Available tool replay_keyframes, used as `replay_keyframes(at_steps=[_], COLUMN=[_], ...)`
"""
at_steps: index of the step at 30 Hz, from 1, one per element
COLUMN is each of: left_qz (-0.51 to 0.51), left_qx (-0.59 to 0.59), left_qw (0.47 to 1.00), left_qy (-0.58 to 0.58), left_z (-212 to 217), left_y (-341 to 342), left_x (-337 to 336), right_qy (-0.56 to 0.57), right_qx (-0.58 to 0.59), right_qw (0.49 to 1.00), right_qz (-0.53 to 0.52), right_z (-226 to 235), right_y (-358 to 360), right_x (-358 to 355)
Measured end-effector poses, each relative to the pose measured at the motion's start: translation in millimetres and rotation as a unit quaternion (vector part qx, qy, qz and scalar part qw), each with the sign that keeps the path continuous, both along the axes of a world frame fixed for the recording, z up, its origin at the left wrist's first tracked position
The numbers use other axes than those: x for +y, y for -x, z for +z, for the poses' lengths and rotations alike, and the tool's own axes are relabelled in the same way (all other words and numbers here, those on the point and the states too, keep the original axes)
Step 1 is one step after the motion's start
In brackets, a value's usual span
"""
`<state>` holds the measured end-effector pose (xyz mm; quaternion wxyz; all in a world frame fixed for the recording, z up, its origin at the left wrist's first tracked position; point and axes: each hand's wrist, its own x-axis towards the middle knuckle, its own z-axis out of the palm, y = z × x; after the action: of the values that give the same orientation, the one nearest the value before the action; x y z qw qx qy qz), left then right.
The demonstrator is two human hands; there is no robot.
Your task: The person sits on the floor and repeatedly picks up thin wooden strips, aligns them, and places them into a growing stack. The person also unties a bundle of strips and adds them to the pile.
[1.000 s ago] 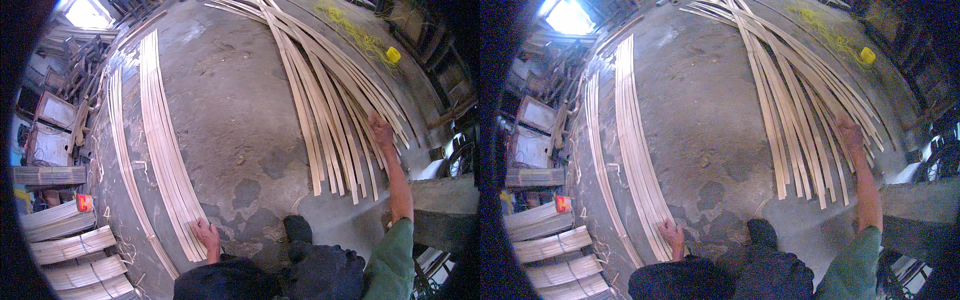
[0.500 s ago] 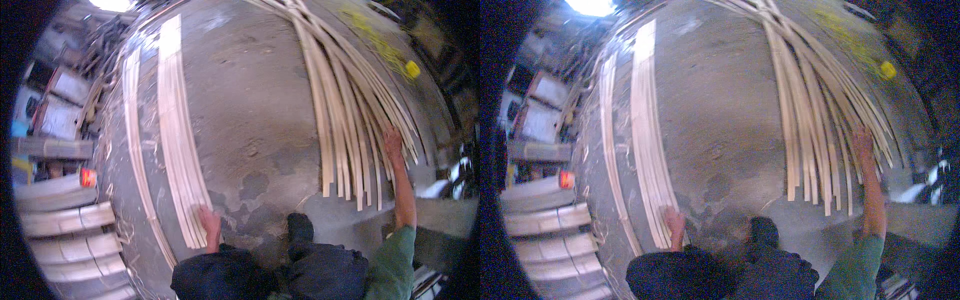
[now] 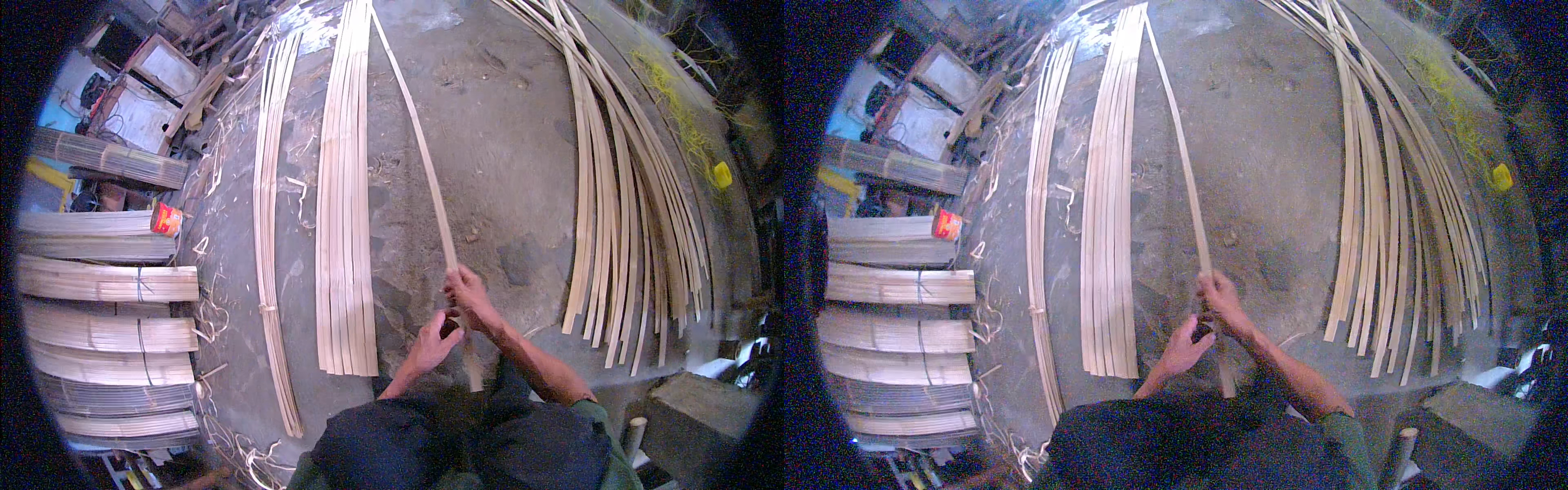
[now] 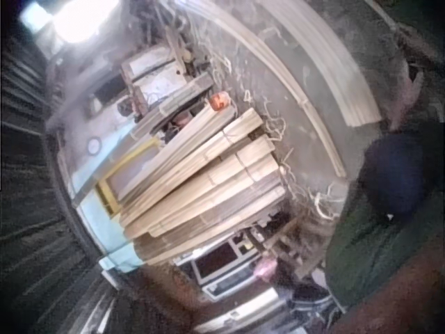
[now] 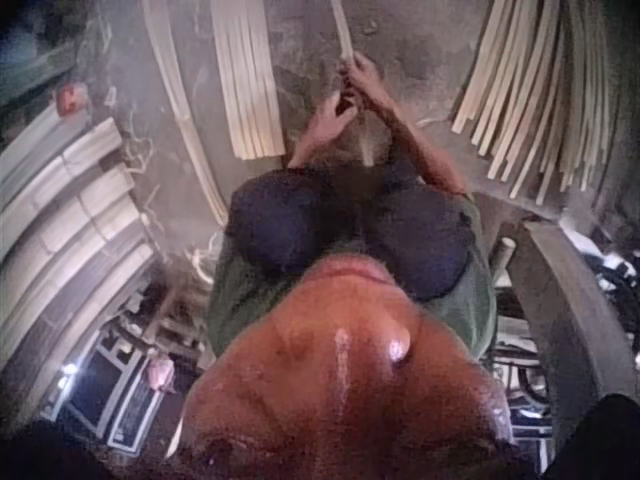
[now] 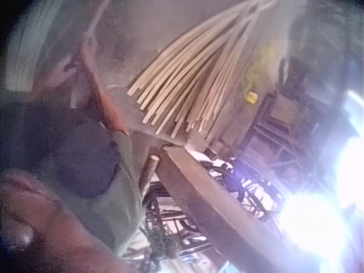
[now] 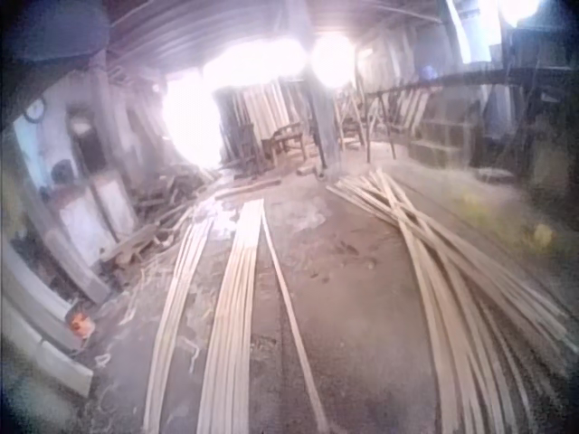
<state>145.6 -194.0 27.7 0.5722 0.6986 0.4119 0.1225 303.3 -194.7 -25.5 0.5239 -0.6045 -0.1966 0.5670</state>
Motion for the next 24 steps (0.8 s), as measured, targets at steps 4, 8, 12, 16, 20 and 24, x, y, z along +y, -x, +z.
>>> replay_keyframes(at_steps=[4,8,12,16,20,24], left_qz=[0.077,0.117,0.138,0.144,0.15,0.125], left_qx=[0.067,0.313,0.37,0.355,0.368,0.359], left_qw=[0.962,0.86,0.838,0.832,0.83,0.849], left_qy=[-0.255,-0.385,-0.376,-0.401,-0.392,-0.368], left_z=[-14,-67,-67,-75,-75,-71], left_y=[43,107,117,119,118,111], left_x=[25,57,57,60,66,69], right_qy=[-0.089,-0.085,0.011,-0.006,0.02,0.113], right_qx=[-0.217,-0.377,-0.421,-0.465,-0.48,-0.513], right_qw=[0.965,0.902,0.89,0.855,0.838,0.813], right_qz=[-0.12,-0.19,-0.175,-0.23,-0.26,-0.251], right_z=[92,118,142,129,130,93], right_y=[-45,-110,-138,-171,-194,-237], right_x=[-11,-51,-86,-111,-124,-149])
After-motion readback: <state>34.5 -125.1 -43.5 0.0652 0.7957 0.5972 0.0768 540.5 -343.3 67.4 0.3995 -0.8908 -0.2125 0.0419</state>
